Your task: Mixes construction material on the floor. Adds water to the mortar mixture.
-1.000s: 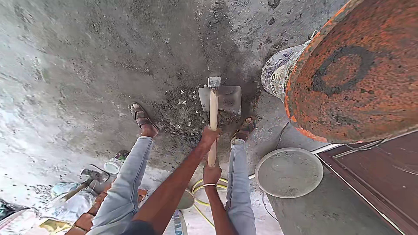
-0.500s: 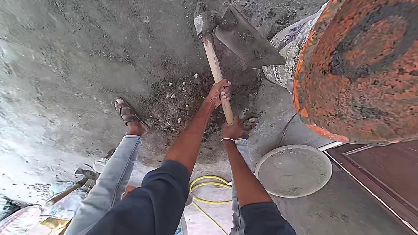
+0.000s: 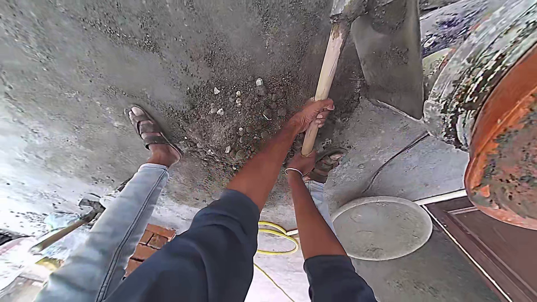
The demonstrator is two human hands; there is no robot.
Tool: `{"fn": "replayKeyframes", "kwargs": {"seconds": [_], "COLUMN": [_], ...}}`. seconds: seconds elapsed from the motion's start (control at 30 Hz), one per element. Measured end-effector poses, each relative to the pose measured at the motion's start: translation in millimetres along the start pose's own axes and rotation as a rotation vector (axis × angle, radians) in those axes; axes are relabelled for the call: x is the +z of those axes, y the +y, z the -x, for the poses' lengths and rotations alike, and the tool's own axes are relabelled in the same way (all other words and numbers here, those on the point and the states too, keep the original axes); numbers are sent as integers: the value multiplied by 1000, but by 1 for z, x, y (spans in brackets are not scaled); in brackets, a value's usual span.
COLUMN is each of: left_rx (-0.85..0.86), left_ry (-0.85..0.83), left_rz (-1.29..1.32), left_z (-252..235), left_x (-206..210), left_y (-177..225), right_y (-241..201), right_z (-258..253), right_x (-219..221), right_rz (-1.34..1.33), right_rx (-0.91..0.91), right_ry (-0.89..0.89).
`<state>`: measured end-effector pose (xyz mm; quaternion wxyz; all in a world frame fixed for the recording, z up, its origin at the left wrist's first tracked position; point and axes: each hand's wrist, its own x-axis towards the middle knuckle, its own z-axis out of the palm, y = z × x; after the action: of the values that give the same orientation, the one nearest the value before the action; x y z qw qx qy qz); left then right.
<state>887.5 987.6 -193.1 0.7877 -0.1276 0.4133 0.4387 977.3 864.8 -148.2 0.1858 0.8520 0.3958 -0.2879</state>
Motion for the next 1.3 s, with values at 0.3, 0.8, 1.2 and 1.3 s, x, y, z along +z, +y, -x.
{"fn": "replayKeyframes", "kwargs": {"seconds": [0.3, 0.8, 1.2, 1.3], "left_rx": [-87, -255, 121, 120], "left_ry": [276, 556, 234, 324], "left_rz": [-175, -221, 0, -56], "left_z": [31, 199, 215, 123], "left_x": [26, -101, -59, -48], "left_y": [-14, -26, 89, 141], "right_y": [22, 59, -38, -100], "right_z": [34, 229, 203, 134], "right_x": [-14, 67, -5, -6], "right_rz": [-86, -202, -21, 47], "right_rx": [-56, -2, -214, -228], "right_ry": [-74, -354, -165, -135]}}
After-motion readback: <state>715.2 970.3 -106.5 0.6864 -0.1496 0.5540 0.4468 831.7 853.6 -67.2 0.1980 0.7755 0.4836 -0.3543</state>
